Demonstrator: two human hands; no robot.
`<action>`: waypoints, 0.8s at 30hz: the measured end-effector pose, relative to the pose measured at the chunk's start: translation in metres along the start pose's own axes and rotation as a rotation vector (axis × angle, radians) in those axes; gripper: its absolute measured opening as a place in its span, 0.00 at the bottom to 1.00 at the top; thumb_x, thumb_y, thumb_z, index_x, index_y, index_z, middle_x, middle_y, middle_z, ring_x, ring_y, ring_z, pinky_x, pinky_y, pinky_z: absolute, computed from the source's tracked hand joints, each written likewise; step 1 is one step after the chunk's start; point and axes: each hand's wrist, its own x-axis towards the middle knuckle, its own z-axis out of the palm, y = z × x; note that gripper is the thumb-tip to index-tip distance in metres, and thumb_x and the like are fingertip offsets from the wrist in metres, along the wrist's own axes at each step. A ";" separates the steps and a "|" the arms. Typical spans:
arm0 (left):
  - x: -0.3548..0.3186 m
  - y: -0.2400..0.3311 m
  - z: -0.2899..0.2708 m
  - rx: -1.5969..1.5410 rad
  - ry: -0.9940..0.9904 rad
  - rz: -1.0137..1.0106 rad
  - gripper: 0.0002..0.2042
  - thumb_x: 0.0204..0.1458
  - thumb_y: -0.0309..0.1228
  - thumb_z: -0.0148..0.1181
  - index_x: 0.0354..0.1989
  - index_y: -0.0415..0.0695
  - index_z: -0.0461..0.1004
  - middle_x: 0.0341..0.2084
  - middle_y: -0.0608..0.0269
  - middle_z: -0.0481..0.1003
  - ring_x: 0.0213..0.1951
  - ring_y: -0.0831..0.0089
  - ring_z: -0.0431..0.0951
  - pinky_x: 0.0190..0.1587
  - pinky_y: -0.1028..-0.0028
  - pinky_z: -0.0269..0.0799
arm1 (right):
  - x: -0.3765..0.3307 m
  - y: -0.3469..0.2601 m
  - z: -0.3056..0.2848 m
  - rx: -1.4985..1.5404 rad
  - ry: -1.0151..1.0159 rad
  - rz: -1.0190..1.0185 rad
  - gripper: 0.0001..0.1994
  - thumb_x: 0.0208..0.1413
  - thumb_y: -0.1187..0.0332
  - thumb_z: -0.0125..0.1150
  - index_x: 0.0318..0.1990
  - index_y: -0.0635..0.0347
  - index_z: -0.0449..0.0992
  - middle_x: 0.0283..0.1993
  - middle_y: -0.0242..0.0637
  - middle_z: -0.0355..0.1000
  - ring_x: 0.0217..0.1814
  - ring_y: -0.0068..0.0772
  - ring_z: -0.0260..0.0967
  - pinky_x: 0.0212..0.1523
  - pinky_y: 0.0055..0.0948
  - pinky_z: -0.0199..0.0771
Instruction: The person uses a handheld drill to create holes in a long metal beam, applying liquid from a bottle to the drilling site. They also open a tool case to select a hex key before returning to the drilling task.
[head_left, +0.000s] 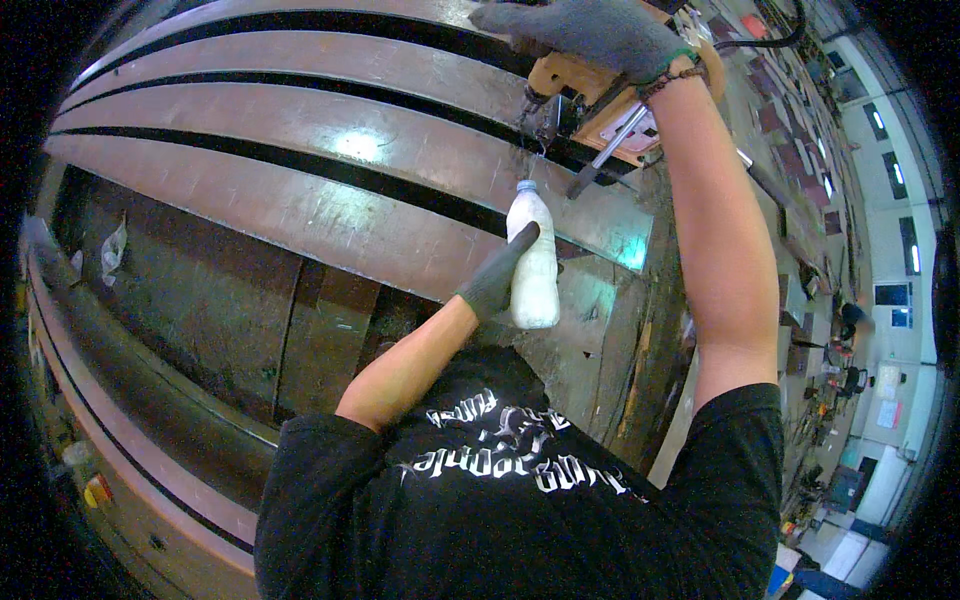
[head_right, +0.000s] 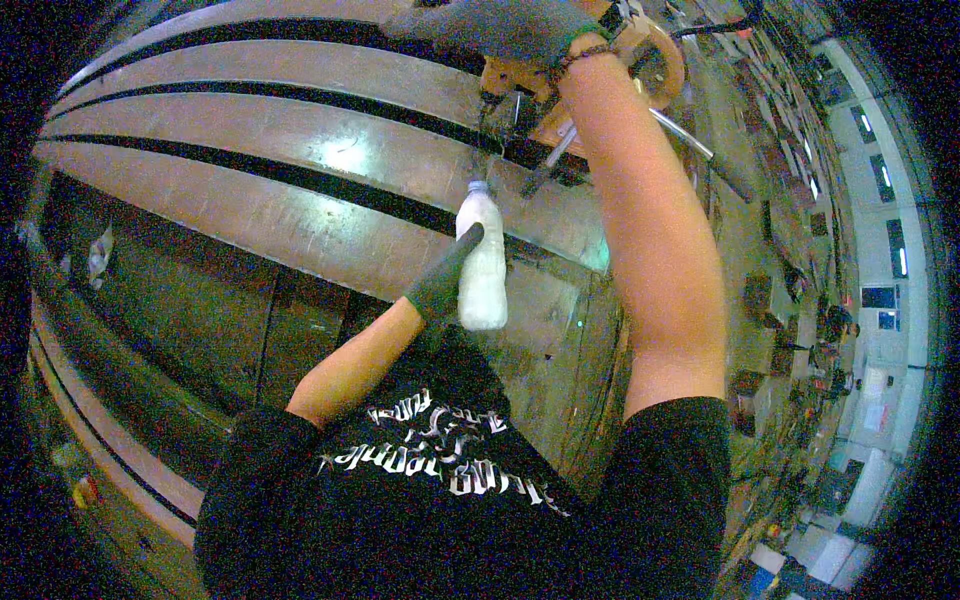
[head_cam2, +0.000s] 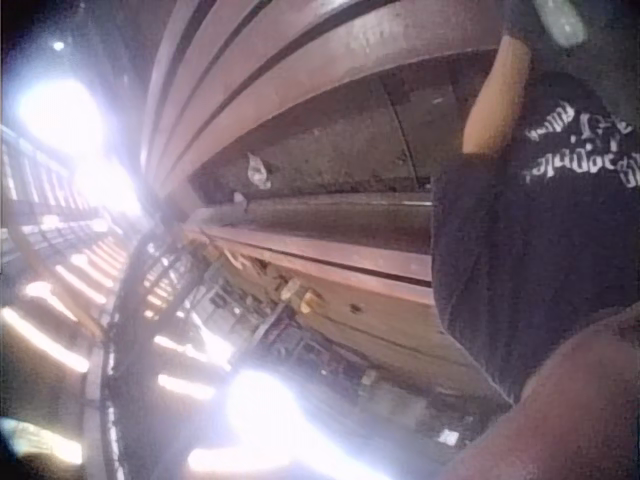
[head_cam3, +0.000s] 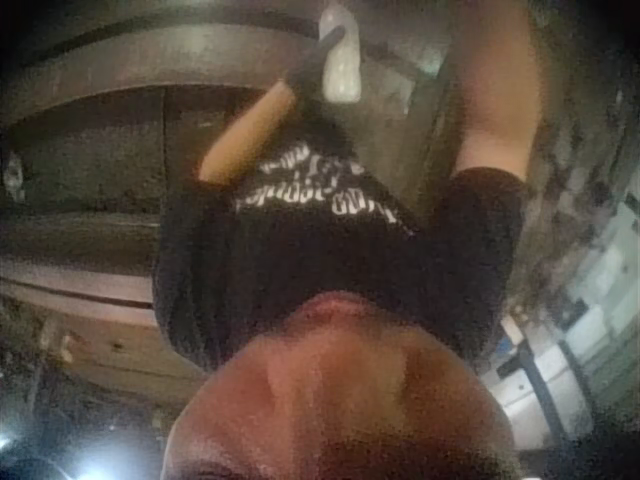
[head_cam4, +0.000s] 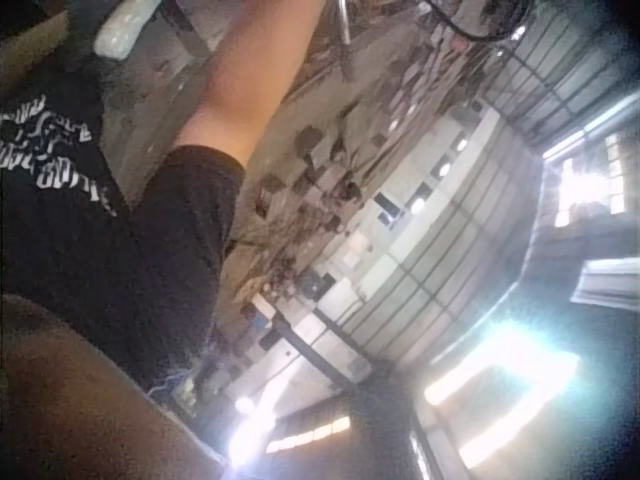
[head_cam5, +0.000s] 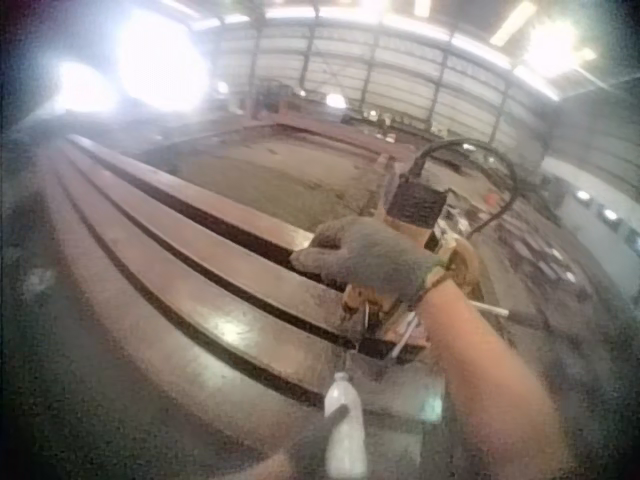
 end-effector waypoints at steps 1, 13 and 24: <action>0.002 -0.002 0.000 -0.015 -0.028 -0.009 0.36 0.60 0.61 0.63 0.60 0.39 0.71 0.43 0.53 0.81 0.41 0.62 0.85 0.46 0.60 0.85 | 0.004 0.006 0.005 -0.036 0.031 -0.021 0.31 0.67 0.42 0.57 0.56 0.66 0.82 0.55 0.51 0.81 0.58 0.48 0.78 0.61 0.41 0.75; 0.003 -0.025 0.024 -0.024 0.071 0.060 0.36 0.59 0.55 0.67 0.63 0.36 0.68 0.46 0.50 0.80 0.45 0.58 0.85 0.48 0.58 0.85 | 0.008 0.014 0.005 -0.048 0.047 -0.090 0.33 0.64 0.40 0.57 0.51 0.67 0.84 0.50 0.52 0.83 0.53 0.49 0.80 0.56 0.41 0.77; 0.010 -0.047 0.033 -0.060 0.083 0.141 0.34 0.59 0.54 0.68 0.62 0.39 0.69 0.43 0.54 0.80 0.41 0.60 0.84 0.46 0.57 0.84 | 0.016 0.019 0.009 -0.115 -0.010 -0.119 0.31 0.64 0.41 0.56 0.44 0.66 0.86 0.38 0.49 0.84 0.44 0.49 0.82 0.49 0.44 0.78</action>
